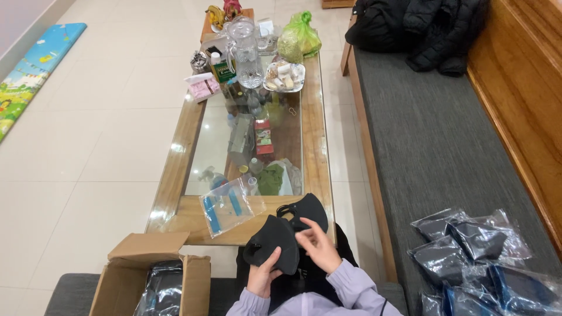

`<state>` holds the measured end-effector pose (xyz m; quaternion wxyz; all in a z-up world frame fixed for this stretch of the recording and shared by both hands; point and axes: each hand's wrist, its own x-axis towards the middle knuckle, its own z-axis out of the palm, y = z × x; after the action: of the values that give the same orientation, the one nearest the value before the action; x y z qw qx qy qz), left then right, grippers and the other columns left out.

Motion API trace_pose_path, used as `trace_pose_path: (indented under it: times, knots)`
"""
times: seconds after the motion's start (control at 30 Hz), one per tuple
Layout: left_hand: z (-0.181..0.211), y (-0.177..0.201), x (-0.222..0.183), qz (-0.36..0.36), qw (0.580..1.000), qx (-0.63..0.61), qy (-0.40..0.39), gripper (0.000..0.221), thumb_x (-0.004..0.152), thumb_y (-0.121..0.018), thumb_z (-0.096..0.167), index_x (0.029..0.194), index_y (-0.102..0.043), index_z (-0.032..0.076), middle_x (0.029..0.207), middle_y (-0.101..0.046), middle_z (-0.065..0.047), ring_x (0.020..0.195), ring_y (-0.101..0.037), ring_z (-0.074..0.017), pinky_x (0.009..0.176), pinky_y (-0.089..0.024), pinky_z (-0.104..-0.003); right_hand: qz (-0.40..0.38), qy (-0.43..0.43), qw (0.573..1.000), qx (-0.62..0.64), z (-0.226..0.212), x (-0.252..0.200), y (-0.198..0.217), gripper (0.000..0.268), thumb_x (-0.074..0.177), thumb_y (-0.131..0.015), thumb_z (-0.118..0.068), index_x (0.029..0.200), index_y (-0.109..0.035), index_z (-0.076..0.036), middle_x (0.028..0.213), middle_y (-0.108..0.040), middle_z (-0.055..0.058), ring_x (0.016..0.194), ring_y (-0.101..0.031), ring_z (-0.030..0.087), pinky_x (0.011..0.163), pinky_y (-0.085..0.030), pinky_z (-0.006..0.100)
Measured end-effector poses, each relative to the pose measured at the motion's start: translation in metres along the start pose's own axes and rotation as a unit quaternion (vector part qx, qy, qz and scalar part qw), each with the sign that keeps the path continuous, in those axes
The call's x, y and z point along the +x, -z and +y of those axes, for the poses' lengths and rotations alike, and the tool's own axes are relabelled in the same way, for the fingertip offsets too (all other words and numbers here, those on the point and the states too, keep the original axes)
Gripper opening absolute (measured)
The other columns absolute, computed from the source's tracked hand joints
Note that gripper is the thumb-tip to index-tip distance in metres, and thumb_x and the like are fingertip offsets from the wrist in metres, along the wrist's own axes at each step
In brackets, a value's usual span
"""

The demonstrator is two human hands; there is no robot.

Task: Inspecting the elasticity of face mask ear loops by stretching them manually

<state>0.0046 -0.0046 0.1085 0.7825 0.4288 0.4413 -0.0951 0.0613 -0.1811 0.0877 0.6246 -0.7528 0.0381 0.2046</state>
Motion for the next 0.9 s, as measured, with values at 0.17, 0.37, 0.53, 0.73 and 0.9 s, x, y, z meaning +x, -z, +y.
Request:
trace_pose_path:
  times: [0.17, 0.37, 0.53, 0.73, 0.9]
  knots:
    - [-0.008, 0.005, -0.004, -0.053, 0.999, 0.008, -0.002, 0.062, 0.077, -0.082, 0.008, 0.137, -0.067, 0.007, 0.127, -0.076, -0.014, 0.106, -0.073, -0.0301, 0.07, -0.062, -0.042, -0.046, 0.073, 0.996, 0.004, 0.004, -0.01, -0.013, 0.063, 0.095, -0.068, -0.028, 0.153, -0.044, -0.019, 0.082, -0.06, 0.001, 0.077, -0.059, 0.011, 0.073, -0.047, 0.026]
    - [-0.023, 0.019, 0.015, -0.078, 0.997, 0.003, 0.002, 0.057, 0.076, -0.083, 0.0, 0.132, -0.07, 0.002, 0.123, -0.077, -0.017, 0.104, -0.074, -0.0315, 0.075, -0.063, -0.045, -0.025, 0.079, 0.997, 0.002, 0.006, -0.009, -0.011, 0.068, 0.092, -0.072, -0.023, 0.154, -0.044, -0.02, 0.085, -0.06, 0.001, 0.077, -0.059, 0.01, 0.073, -0.049, 0.025]
    - [-0.047, 0.028, 0.04, -0.085, 0.995, 0.05, -0.015, 0.057, 0.073, -0.087, 0.004, 0.129, -0.072, 0.006, 0.119, -0.08, -0.016, 0.101, -0.076, -0.0289, 0.07, -0.062, -0.039, 0.016, 0.05, 0.998, -0.044, -0.006, -0.008, -0.004, 0.07, 0.089, -0.075, -0.031, 0.153, -0.048, -0.034, 0.117, -0.06, 0.005, 0.094, -0.059, 0.01, 0.084, -0.051, 0.022]
    - [-0.057, 0.033, 0.047, -0.127, 0.99, 0.049, -0.028, 0.061, 0.073, -0.085, 0.0, 0.132, -0.069, 0.006, 0.122, -0.078, -0.018, 0.104, -0.075, -0.0327, 0.078, -0.065, -0.047, 0.034, 0.194, 0.978, -0.073, -0.013, -0.011, -0.002, 0.039, 0.094, -0.072, -0.022, 0.133, -0.072, -0.021, 0.111, -0.064, -0.003, 0.07, -0.047, 0.006, 0.07, -0.043, 0.021]
    - [-0.058, 0.034, 0.045, -0.112, 0.99, 0.082, -0.027, 0.059, 0.074, -0.086, 0.0, 0.13, -0.07, 0.009, 0.121, -0.078, -0.015, 0.104, -0.076, -0.0306, 0.074, -0.066, -0.044, 0.143, 0.315, 0.921, -0.181, -0.023, -0.019, -0.004, 0.018, 0.086, -0.077, -0.023, 0.104, -0.083, -0.022, 0.118, -0.069, 0.001, 0.114, -0.059, 0.022, 0.103, -0.044, 0.038]
